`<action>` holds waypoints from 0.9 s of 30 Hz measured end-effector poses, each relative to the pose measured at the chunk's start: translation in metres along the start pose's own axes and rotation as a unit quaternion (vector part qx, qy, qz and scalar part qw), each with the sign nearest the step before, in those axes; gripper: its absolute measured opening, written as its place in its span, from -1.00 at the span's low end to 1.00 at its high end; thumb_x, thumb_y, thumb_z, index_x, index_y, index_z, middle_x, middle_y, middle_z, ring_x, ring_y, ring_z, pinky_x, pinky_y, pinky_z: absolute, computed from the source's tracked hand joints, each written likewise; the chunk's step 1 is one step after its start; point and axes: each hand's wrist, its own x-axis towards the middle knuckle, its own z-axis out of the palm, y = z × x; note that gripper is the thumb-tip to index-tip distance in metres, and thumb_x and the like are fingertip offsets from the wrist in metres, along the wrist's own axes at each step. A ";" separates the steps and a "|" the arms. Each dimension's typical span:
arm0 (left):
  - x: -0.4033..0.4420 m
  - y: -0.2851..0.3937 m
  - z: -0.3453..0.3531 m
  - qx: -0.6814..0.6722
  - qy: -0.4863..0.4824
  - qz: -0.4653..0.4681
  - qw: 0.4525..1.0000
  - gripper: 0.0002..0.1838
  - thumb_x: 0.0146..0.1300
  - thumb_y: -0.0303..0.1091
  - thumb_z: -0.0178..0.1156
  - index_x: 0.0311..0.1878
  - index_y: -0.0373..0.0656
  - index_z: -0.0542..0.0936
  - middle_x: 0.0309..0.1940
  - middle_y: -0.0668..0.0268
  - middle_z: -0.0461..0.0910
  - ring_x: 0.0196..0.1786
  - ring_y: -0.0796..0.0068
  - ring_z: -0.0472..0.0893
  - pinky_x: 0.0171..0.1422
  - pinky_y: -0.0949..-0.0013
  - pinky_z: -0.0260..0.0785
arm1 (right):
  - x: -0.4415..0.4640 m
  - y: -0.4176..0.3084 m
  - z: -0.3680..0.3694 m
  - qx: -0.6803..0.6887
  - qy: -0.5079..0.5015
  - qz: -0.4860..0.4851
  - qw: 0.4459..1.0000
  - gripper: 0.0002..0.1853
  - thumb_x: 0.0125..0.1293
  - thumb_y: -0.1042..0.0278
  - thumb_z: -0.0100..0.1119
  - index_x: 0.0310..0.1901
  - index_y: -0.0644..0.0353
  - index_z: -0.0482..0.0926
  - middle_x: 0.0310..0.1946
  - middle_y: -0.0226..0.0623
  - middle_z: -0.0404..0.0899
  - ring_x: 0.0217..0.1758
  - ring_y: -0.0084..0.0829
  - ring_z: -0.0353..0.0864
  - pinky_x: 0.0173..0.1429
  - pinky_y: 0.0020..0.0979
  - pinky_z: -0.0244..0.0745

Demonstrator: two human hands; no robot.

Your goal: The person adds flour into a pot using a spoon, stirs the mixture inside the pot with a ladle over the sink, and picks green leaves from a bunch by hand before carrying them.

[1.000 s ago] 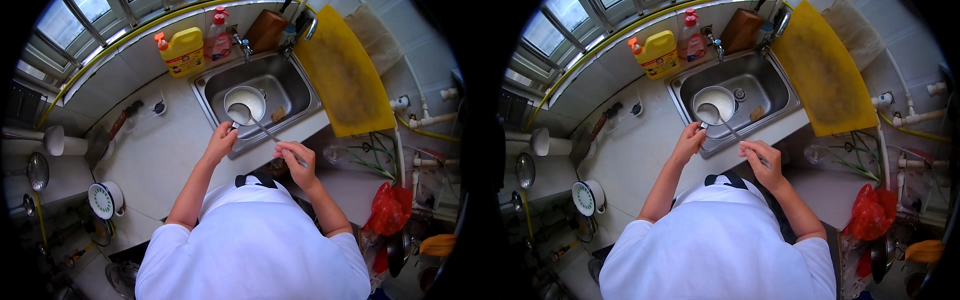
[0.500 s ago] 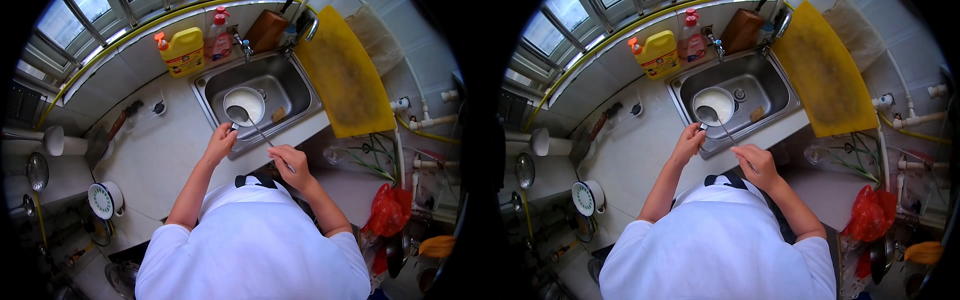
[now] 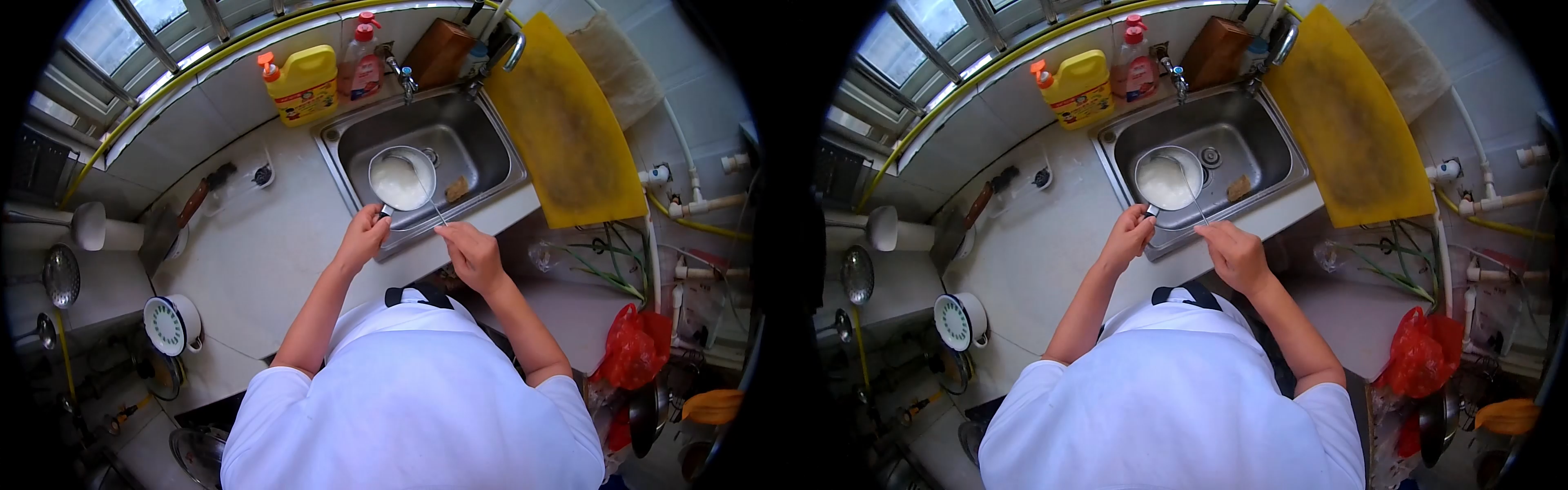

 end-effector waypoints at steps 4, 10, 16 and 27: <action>-0.003 0.003 0.000 0.005 0.001 -0.012 1.000 -0.73 0.25 -0.34 0.02 -0.07 -0.30 0.38 -0.67 0.48 0.31 -0.69 0.72 0.22 -0.66 0.57 0.03 | 0.005 0.002 -0.001 -0.002 0.010 -0.002 1.000 -0.73 0.04 0.67 0.08 -0.19 0.23 0.57 -0.37 -0.14 0.58 -0.35 -0.19 0.60 -0.30 -0.34 0.52; -0.004 0.002 -0.001 -0.003 0.003 -0.008 1.000 -0.75 0.25 -0.34 0.02 -0.09 -0.31 0.37 -0.67 0.47 0.32 -0.69 0.72 0.23 -0.65 0.57 0.03 | 0.005 0.007 -0.001 0.004 0.033 0.000 0.999 -0.71 0.03 0.68 0.06 -0.18 0.22 0.57 -0.36 -0.15 0.58 -0.36 -0.20 0.60 -0.30 -0.34 0.52; -0.002 0.000 0.000 -0.009 0.015 0.015 1.000 -0.74 0.26 -0.34 0.02 -0.09 -0.32 0.38 -0.66 0.46 0.34 -0.68 0.73 0.25 -0.64 0.57 0.06 | 0.005 -0.007 -0.002 -0.036 0.030 0.020 0.999 -0.72 0.03 0.66 0.06 -0.18 0.21 0.57 -0.37 -0.17 0.57 -0.38 -0.19 0.59 -0.32 -0.33 0.51; -0.001 -0.007 -0.003 0.013 0.029 0.022 0.999 -0.73 0.27 -0.32 0.02 -0.04 -0.28 0.38 -0.67 0.50 0.30 -0.72 0.75 0.20 -0.70 0.61 0.03 | -0.002 -0.009 -0.016 0.160 0.005 0.183 0.970 -0.83 0.18 0.58 0.04 -0.22 0.30 0.59 -0.37 -0.21 0.60 -0.39 -0.43 0.63 -0.30 -0.52 0.50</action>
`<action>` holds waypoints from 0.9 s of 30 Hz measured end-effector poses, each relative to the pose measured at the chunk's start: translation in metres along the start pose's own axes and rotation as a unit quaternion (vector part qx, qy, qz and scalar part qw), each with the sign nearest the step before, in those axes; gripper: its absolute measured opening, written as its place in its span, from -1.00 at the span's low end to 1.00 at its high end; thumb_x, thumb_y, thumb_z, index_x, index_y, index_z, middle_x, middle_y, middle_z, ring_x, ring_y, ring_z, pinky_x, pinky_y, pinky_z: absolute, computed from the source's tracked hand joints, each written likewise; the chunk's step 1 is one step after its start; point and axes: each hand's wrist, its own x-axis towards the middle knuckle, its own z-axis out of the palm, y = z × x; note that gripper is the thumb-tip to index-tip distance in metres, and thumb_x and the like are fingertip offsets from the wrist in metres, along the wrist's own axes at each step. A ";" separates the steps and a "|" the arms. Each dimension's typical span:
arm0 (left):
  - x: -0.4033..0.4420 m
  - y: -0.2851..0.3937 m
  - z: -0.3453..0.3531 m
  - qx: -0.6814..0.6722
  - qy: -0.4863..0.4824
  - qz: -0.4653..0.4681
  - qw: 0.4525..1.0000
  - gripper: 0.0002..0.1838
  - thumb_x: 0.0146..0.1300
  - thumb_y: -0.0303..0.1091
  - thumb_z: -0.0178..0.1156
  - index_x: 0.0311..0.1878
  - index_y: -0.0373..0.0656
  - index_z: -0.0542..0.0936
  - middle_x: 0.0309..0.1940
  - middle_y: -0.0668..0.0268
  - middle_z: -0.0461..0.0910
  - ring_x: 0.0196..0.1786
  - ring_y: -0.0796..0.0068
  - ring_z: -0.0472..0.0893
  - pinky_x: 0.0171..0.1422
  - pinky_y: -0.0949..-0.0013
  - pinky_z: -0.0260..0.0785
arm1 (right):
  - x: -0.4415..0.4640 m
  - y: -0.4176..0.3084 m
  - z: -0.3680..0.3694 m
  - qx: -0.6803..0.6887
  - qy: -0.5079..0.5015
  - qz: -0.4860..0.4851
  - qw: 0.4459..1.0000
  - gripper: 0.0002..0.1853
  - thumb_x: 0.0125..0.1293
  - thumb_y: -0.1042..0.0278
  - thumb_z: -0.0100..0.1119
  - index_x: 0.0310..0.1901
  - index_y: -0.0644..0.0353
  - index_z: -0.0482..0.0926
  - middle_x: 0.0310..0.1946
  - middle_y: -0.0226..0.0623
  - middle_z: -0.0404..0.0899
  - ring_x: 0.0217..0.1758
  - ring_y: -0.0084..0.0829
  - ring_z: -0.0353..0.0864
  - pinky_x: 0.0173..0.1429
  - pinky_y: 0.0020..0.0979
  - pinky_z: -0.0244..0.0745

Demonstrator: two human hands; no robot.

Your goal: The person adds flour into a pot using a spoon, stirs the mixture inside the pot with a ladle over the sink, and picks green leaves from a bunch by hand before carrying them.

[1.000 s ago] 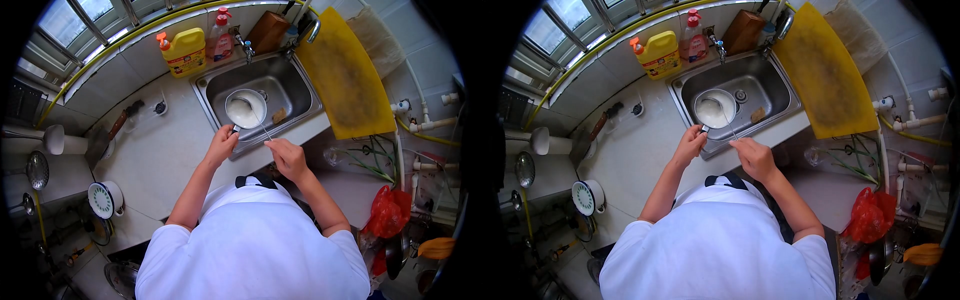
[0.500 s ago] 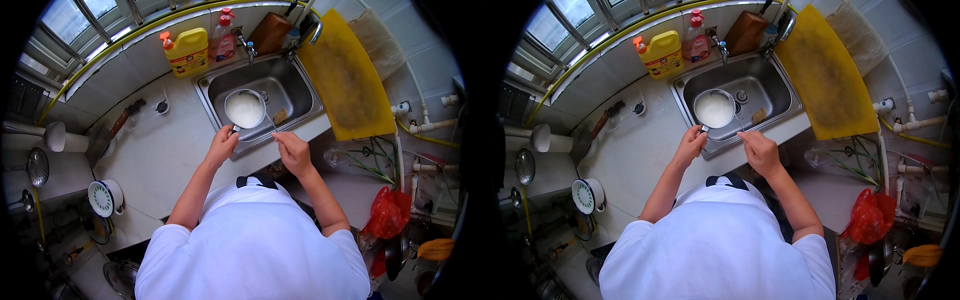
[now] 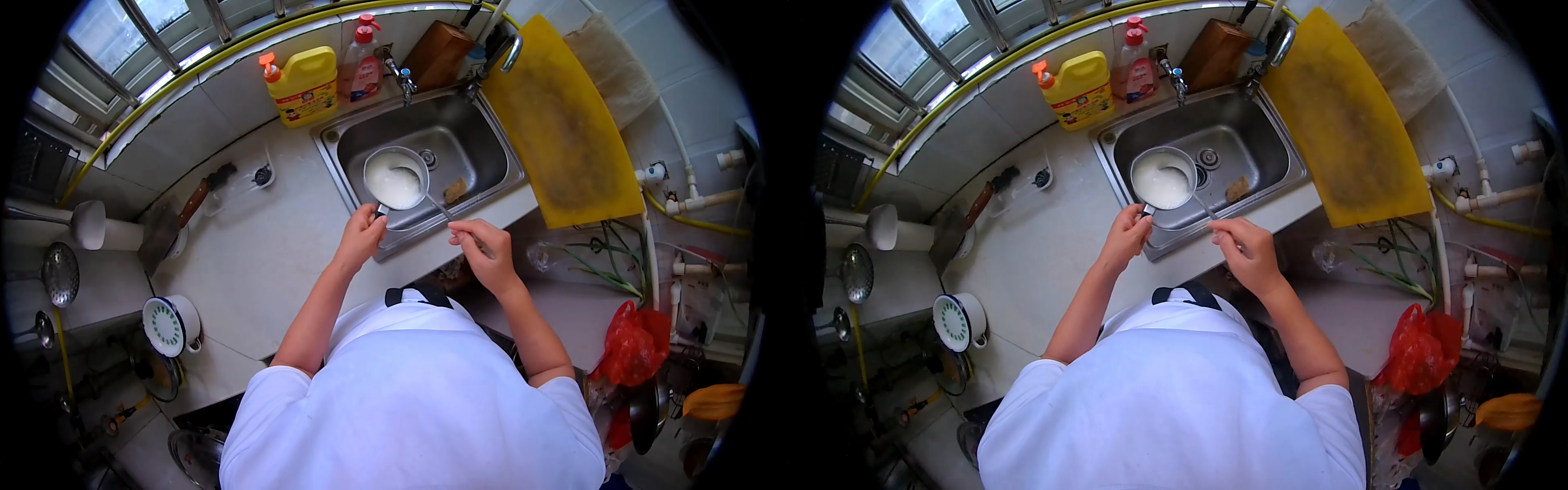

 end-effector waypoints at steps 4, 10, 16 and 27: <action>-0.004 0.004 -0.002 0.010 -0.013 -0.022 1.000 -0.73 0.25 -0.34 0.03 -0.06 -0.31 0.38 -0.64 0.46 0.35 -0.63 0.72 0.27 -0.60 0.57 0.08 | -0.003 0.003 0.001 0.170 0.011 0.130 0.977 -0.84 0.26 0.53 0.03 -0.18 0.35 0.58 -0.36 -0.24 0.60 -0.33 -0.53 0.62 -0.24 -0.55 0.52; -0.008 0.007 0.000 0.006 -0.034 -0.029 0.999 -0.72 0.25 -0.33 0.03 -0.06 -0.30 0.38 -0.64 0.46 0.34 -0.65 0.72 0.25 -0.62 0.57 0.06 | -0.007 0.003 0.009 0.211 0.034 0.147 0.966 -0.83 0.28 0.52 0.02 -0.17 0.37 0.57 -0.34 -0.24 0.59 -0.32 -0.50 0.63 -0.22 -0.56 0.51; -0.007 0.008 -0.001 0.000 -0.042 -0.033 0.999 -0.72 0.25 -0.32 0.02 -0.05 -0.29 0.38 -0.64 0.45 0.34 -0.68 0.72 0.24 -0.65 0.57 0.04 | -0.010 0.003 0.006 0.139 0.047 0.059 0.987 -0.85 0.25 0.58 0.02 -0.21 0.37 0.57 -0.36 -0.20 0.59 -0.33 -0.48 0.64 -0.29 -0.58 0.47; -0.006 0.012 -0.003 0.009 -0.041 -0.038 0.998 -0.74 0.25 -0.33 0.02 -0.08 -0.28 0.38 -0.64 0.45 0.33 -0.68 0.71 0.24 -0.66 0.57 0.05 | -0.015 -0.018 -0.031 -0.112 -0.075 -0.175 0.975 -0.66 -0.07 0.72 0.15 -0.20 0.19 0.62 -0.34 -0.21 0.55 -0.40 -0.32 0.56 -0.34 -0.48 0.45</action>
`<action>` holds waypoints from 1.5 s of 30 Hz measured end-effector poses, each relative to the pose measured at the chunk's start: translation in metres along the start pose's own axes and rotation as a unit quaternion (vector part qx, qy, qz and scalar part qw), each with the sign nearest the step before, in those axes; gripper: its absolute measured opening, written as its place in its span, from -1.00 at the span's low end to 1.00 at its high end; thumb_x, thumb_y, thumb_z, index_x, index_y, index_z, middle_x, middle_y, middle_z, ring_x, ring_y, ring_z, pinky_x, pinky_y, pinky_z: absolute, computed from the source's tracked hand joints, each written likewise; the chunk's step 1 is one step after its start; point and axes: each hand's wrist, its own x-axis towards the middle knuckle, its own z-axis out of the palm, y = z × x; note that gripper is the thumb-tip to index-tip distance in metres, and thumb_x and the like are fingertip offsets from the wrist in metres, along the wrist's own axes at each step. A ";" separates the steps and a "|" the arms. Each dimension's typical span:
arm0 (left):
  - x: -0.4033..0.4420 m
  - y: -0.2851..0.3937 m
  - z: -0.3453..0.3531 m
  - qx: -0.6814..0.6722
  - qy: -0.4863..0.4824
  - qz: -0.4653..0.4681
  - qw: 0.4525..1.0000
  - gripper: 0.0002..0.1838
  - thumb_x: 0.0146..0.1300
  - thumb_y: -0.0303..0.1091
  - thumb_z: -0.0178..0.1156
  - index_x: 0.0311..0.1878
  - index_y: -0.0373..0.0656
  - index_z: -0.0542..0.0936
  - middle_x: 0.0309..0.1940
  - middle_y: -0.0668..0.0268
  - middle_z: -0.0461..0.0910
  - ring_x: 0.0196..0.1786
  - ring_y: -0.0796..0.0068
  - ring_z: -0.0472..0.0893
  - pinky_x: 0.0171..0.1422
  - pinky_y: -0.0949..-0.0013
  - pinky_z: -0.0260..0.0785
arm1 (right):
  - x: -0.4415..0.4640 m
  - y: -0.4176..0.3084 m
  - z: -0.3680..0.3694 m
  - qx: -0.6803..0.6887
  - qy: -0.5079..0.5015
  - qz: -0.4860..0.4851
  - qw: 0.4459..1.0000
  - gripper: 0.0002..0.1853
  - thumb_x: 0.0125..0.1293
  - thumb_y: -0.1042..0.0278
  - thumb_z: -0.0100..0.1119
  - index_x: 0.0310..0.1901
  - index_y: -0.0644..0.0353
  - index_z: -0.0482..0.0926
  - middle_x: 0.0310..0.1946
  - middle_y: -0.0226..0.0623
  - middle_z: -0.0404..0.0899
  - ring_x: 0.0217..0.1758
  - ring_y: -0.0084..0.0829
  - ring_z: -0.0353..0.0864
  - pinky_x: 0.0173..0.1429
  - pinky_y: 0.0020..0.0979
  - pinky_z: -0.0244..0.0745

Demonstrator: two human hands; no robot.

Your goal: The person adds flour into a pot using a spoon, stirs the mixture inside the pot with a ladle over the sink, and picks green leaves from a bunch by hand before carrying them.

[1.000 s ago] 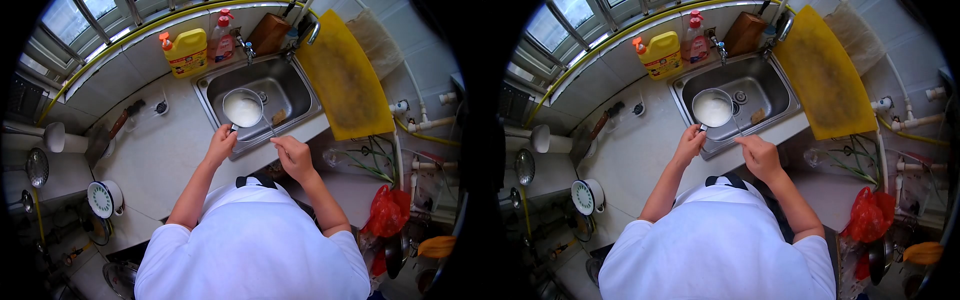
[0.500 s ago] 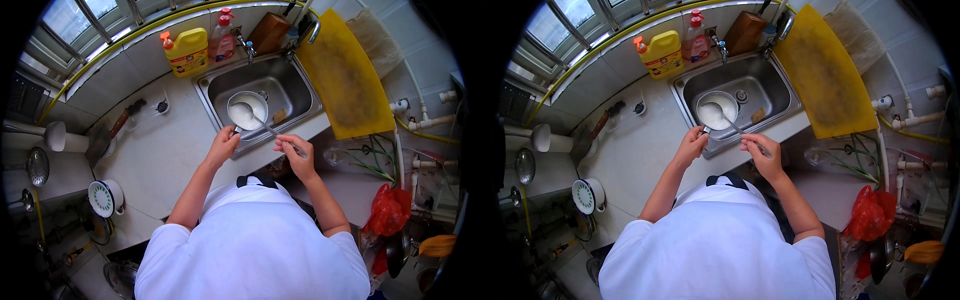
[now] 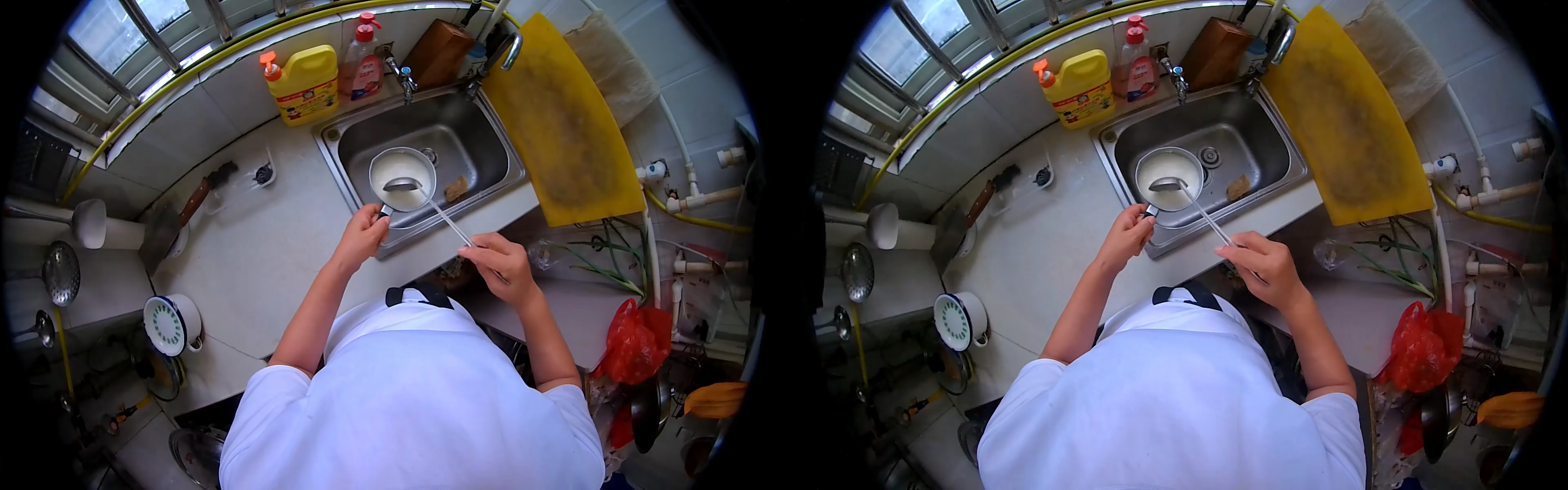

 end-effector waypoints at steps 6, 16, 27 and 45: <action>0.000 0.000 0.003 0.004 -0.011 0.011 1.000 -0.73 0.24 -0.33 0.03 -0.05 -0.28 0.39 -0.64 0.47 0.33 -0.68 0.73 0.23 -0.66 0.58 0.04 | 0.001 0.007 0.013 -0.027 -0.025 -0.021 0.999 -0.62 -0.13 0.71 0.16 -0.20 0.15 0.63 -0.34 -0.22 0.54 -0.40 -0.30 0.57 -0.36 -0.43 0.46; -0.003 0.002 0.007 -0.002 -0.021 0.007 1.000 -0.74 0.25 -0.34 0.02 -0.06 -0.29 0.39 -0.64 0.48 0.32 -0.69 0.73 0.23 -0.67 0.58 0.03 | 0.011 0.020 0.018 -0.064 0.006 -0.027 0.998 -0.60 -0.13 0.70 0.15 -0.19 0.12 0.63 -0.33 -0.22 0.54 -0.39 -0.28 0.57 -0.35 -0.42 0.48; -0.002 0.001 0.007 0.005 -0.028 0.009 1.000 -0.74 0.25 -0.34 0.01 -0.06 -0.29 0.39 -0.64 0.46 0.34 -0.70 0.74 0.24 -0.68 0.58 0.04 | 0.020 0.025 0.019 -0.067 0.051 -0.004 0.996 -0.72 0.01 0.65 0.15 -0.20 0.17 0.62 -0.36 -0.18 0.56 -0.38 -0.23 0.60 -0.32 -0.40 0.50; 0.005 0.004 0.007 -0.012 0.019 0.030 0.999 -0.73 0.27 -0.31 0.02 -0.05 -0.27 0.39 -0.65 0.50 0.30 -0.70 0.76 0.20 -0.68 0.61 0.04 | 0.016 0.019 0.033 -0.149 0.073 -0.008 0.986 -0.73 0.04 0.65 0.10 -0.18 0.23 0.59 -0.37 -0.16 0.58 -0.37 -0.25 0.62 -0.34 -0.41 0.52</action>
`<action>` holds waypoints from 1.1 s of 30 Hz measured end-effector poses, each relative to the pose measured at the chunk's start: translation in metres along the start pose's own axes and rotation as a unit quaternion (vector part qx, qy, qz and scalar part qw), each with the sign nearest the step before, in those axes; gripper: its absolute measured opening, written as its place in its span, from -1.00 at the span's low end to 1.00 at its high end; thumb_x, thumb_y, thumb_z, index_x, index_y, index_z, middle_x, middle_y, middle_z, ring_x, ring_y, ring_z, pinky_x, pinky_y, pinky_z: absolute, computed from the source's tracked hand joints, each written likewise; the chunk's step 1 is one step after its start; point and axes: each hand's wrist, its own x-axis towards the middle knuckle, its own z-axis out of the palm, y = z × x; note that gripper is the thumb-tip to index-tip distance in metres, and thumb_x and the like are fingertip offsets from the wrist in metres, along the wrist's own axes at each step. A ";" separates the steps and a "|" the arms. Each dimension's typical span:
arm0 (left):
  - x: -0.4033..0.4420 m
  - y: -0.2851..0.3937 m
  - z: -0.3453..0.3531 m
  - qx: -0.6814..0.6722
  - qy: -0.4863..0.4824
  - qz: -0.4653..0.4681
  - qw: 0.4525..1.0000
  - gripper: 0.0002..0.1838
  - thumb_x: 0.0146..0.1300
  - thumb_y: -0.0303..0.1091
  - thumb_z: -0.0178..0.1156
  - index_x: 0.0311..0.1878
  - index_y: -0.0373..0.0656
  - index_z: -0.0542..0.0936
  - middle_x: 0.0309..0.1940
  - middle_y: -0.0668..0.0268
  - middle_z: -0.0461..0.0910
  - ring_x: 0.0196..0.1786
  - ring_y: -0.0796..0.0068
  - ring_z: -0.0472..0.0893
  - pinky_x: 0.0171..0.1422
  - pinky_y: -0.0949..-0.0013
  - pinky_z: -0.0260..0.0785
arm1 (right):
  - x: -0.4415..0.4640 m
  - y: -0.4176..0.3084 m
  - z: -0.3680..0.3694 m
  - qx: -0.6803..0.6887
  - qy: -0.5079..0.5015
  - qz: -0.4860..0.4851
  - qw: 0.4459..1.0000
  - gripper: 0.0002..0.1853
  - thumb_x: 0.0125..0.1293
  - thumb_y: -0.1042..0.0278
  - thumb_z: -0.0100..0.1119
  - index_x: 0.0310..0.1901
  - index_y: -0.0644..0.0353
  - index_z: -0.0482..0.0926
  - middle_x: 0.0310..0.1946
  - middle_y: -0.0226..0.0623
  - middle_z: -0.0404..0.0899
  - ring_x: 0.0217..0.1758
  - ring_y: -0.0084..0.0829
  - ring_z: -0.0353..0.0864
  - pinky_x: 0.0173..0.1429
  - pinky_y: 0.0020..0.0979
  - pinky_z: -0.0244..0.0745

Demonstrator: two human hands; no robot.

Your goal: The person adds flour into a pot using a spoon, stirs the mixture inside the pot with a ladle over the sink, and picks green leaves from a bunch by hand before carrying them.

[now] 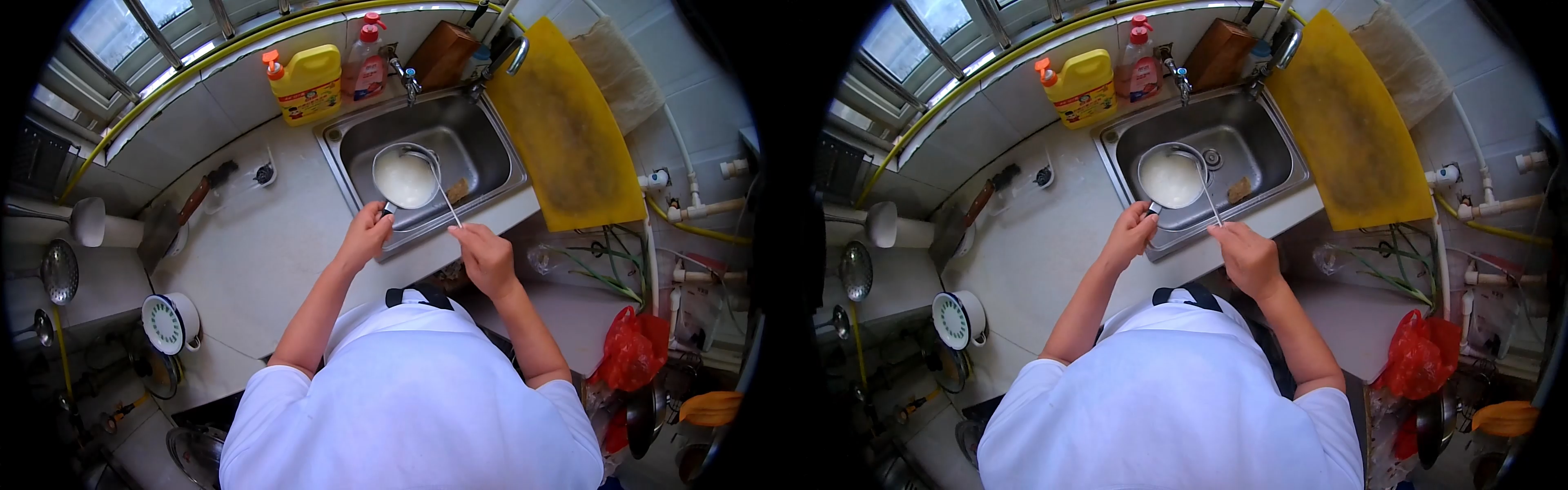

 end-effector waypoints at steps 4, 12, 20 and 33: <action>0.001 -0.001 -0.004 0.019 0.003 -0.010 1.000 -0.71 0.24 -0.33 0.02 -0.04 -0.31 0.38 -0.64 0.45 0.35 -0.66 0.72 0.25 -0.63 0.56 0.07 | -0.006 0.010 0.000 0.186 0.024 0.145 0.972 -0.79 0.14 0.63 0.07 -0.17 0.31 0.58 -0.37 -0.19 0.60 -0.35 -0.37 0.65 -0.31 -0.45 0.53; -0.002 -0.003 -0.004 0.016 -0.023 -0.014 1.000 -0.73 0.24 -0.33 0.02 -0.05 -0.29 0.39 -0.65 0.46 0.34 -0.67 0.72 0.24 -0.65 0.56 0.06 | -0.003 0.005 -0.004 0.441 0.027 0.381 0.812 -0.79 0.30 0.44 0.01 -0.12 0.36 0.54 -0.34 -0.16 0.61 -0.34 -0.42 0.66 -0.21 -0.50 0.55; -0.005 0.000 -0.007 0.016 -0.030 -0.019 0.999 -0.73 0.26 -0.33 0.02 -0.05 -0.29 0.39 -0.64 0.46 0.34 -0.69 0.73 0.23 -0.68 0.59 0.03 | -0.010 0.000 -0.004 0.438 0.034 0.336 0.833 -0.82 0.30 0.50 0.01 -0.14 0.37 0.56 -0.33 -0.19 0.61 -0.31 -0.42 0.66 -0.21 -0.52 0.54; -0.007 0.002 -0.011 0.013 -0.036 -0.010 0.999 -0.75 0.28 -0.30 0.02 -0.07 -0.27 0.41 -0.68 0.50 0.30 -0.72 0.76 0.19 -0.70 0.62 0.01 | -0.007 -0.005 -0.023 0.177 -0.036 0.067 0.981 -0.69 0.00 0.73 0.12 -0.19 0.21 0.62 -0.36 -0.16 0.56 -0.37 -0.37 0.59 -0.31 -0.51 0.46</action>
